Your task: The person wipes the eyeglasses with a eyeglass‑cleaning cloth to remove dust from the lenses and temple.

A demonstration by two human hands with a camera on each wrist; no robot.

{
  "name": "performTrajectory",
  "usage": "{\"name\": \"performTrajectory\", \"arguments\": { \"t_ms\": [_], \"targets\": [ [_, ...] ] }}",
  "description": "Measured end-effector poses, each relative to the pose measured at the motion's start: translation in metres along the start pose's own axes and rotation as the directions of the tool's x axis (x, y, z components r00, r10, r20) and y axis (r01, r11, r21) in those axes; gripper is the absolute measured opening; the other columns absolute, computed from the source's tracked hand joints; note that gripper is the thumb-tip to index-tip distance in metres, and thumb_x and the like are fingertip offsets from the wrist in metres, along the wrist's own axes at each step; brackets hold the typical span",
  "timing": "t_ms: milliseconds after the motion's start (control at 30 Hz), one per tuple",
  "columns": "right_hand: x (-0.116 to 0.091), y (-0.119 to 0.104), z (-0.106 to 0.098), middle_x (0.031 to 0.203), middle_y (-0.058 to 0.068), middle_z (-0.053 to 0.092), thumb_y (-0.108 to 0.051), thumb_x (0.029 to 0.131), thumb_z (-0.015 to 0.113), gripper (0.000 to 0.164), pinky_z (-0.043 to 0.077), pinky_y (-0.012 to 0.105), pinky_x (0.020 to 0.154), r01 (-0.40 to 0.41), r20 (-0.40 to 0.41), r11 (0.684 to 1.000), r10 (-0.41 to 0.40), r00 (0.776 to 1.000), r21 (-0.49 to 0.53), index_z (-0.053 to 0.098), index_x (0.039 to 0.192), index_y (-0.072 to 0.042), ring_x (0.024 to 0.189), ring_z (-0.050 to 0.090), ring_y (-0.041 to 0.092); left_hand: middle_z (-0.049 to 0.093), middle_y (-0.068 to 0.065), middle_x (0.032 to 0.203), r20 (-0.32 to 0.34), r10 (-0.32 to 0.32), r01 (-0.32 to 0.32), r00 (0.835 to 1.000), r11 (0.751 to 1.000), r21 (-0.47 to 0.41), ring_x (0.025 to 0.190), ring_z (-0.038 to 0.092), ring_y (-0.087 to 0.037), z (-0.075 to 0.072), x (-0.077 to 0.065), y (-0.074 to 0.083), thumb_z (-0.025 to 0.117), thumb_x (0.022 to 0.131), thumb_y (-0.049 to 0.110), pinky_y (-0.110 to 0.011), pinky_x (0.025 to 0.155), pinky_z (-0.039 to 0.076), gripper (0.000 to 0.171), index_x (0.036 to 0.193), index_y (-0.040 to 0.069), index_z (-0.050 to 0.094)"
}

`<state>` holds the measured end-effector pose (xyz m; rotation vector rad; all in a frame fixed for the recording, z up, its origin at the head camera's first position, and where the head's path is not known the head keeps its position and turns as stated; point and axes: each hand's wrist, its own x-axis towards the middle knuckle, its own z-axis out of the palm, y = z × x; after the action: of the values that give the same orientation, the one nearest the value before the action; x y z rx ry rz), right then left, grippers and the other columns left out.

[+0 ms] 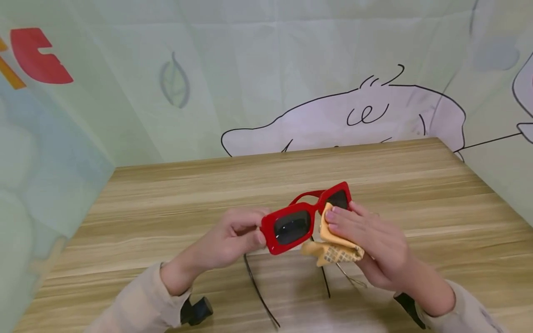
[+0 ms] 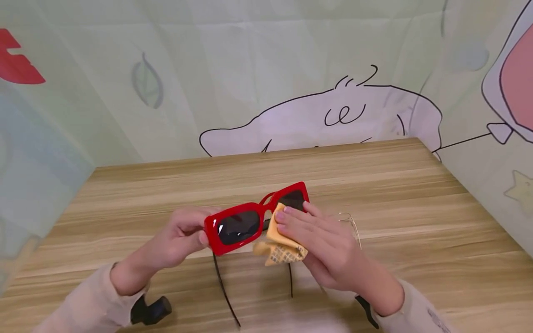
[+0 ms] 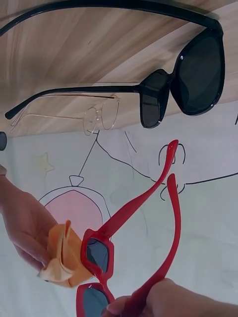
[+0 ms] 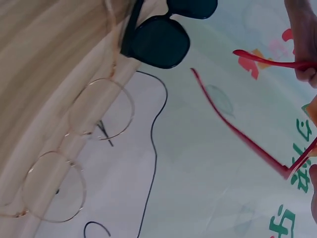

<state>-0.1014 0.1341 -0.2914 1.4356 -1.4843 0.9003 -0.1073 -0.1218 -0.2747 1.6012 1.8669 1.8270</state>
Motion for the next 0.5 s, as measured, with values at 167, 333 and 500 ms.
{"name": "performTrajectory", "arguments": {
  "t_ms": [167,333,500],
  "targets": [
    [-0.01,0.002,-0.01,0.12,0.016,0.06,-0.013,0.096,0.051,0.029,0.033,0.035,0.104,-0.07,-0.004,0.997,0.07,0.998,-0.013,0.06,0.108,0.012,0.119,0.052,0.02,0.049,-0.009,0.073,0.0,0.046,-0.046,0.999,0.999,-0.014,0.068,0.044,-0.018,-0.002,0.0,0.001,0.052,0.096,0.025,-0.032,0.055,0.041,0.029,0.087,-0.002,0.059],
    [-0.008,0.005,-0.014,0.117,0.016,0.062,-0.015,0.097,0.051,0.031,0.034,0.035,0.104,-0.121,-0.042,0.991,0.118,0.992,-0.061,0.06,0.104,0.014,0.117,0.053,0.019,0.052,-0.012,0.077,0.02,0.066,-0.065,0.998,0.997,-0.044,0.072,0.047,-0.019,-0.002,0.001,0.003,0.052,0.096,0.023,-0.032,0.059,0.043,0.028,0.088,-0.003,0.059],
    [0.001,0.006,-0.009,0.12,0.016,0.06,-0.017,0.097,0.051,0.032,0.033,0.036,0.104,-0.095,-0.03,0.994,0.094,0.995,-0.046,0.06,0.107,0.013,0.118,0.052,0.02,0.049,-0.009,0.074,0.01,0.035,-0.034,0.999,0.999,-0.015,0.07,0.045,-0.018,-0.001,0.002,0.002,0.053,0.095,0.026,-0.032,0.057,0.041,0.03,0.086,-0.002,0.059]
  ]
}}
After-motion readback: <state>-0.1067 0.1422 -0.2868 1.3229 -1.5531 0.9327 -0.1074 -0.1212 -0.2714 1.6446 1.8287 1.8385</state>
